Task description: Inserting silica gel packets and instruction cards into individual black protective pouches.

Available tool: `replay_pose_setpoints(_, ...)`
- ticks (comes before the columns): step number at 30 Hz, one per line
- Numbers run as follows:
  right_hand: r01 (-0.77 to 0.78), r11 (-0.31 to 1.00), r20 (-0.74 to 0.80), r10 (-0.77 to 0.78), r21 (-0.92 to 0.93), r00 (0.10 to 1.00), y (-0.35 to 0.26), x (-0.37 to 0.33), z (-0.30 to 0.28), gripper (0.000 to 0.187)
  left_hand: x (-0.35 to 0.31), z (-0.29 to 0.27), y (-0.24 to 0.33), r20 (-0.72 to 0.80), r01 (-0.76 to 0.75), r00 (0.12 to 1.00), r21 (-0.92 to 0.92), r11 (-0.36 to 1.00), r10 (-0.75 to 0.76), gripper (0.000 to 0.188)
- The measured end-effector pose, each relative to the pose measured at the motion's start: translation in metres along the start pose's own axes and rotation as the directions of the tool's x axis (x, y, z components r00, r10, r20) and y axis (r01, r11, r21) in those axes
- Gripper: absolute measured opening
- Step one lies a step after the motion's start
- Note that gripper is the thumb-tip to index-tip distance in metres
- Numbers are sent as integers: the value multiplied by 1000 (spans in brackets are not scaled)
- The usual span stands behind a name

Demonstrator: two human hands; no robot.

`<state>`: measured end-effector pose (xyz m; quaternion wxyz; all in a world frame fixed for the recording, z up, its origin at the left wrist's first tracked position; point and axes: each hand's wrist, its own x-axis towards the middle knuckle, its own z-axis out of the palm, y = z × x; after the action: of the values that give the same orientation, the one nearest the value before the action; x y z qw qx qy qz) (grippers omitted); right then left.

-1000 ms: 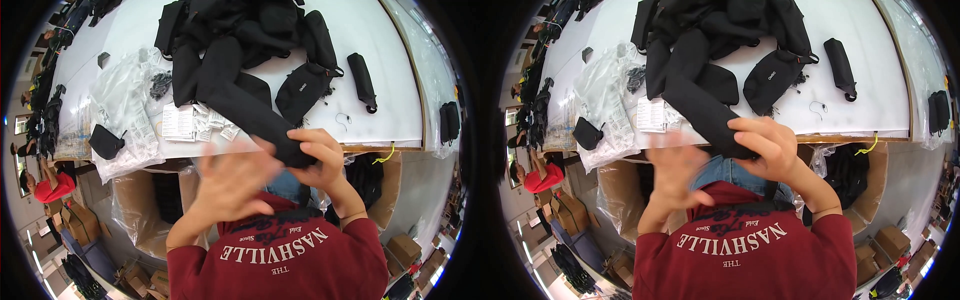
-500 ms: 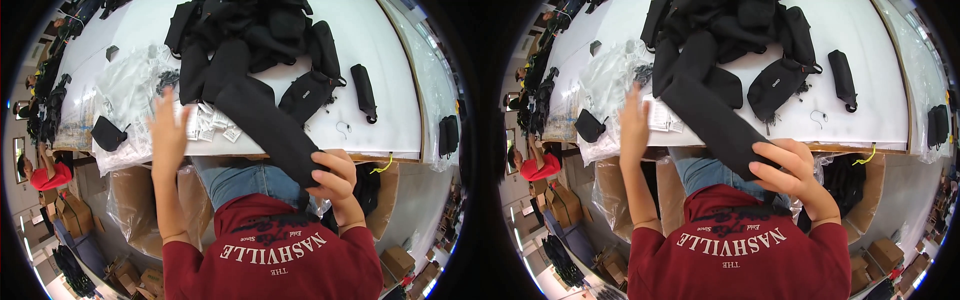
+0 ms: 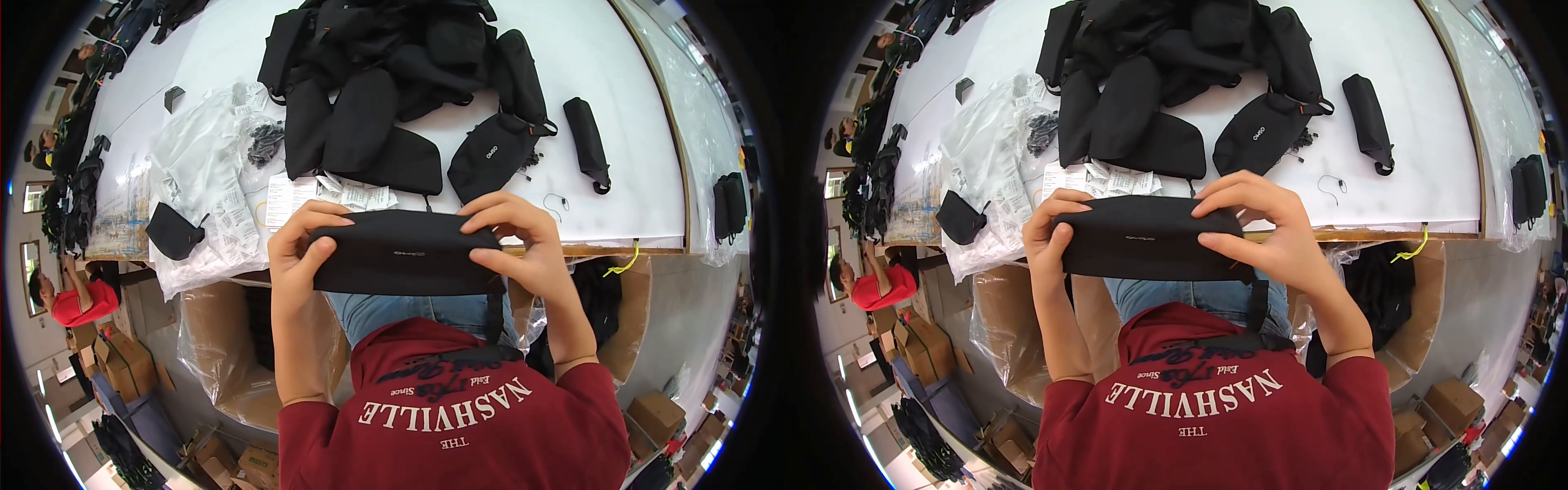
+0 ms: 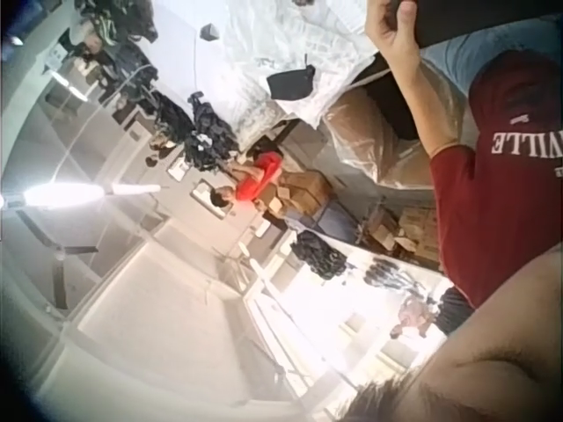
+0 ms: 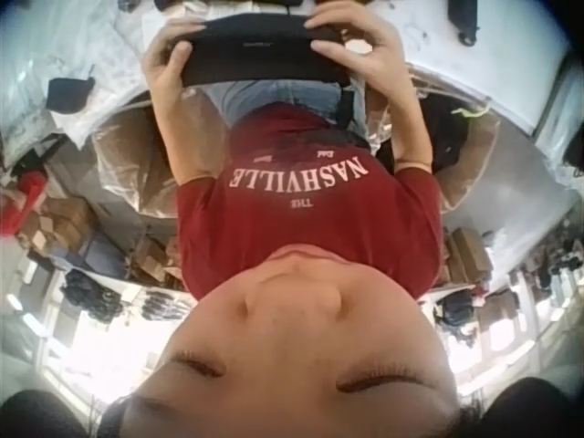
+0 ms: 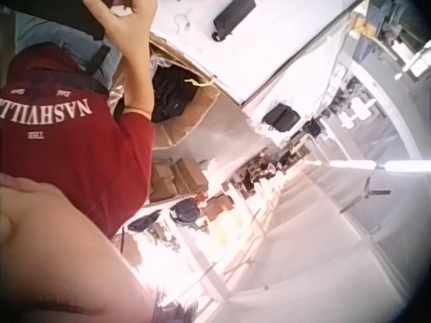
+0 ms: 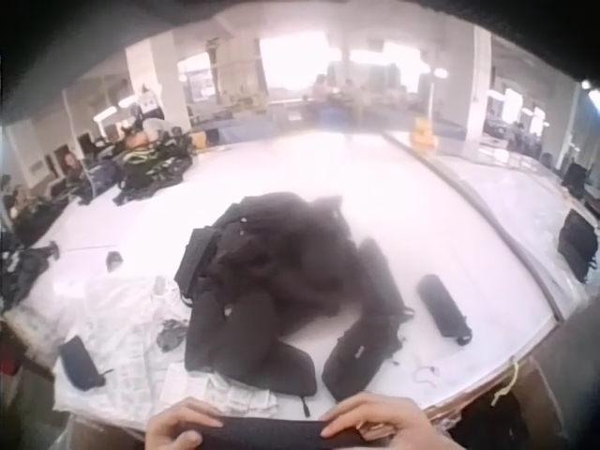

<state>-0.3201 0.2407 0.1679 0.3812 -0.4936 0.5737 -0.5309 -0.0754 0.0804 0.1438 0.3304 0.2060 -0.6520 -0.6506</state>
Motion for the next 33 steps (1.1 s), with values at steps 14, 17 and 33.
replay_pose_setpoints(14,-349,832,-663,-31,-432,748,-9,-44,-109,28,-27,-29,-35,-140,408,904,-3,913,-404,23)
replay_pose_setpoints(17,-425,531,-671,-460,-733,582,-6,-37,-137,27,-37,-22,-40,-113,487,864,-67,871,-492,22)
replay_pose_setpoints(33,-502,387,-626,-338,-773,703,142,-32,-174,28,-40,1,-55,-34,546,834,-86,833,-550,23)
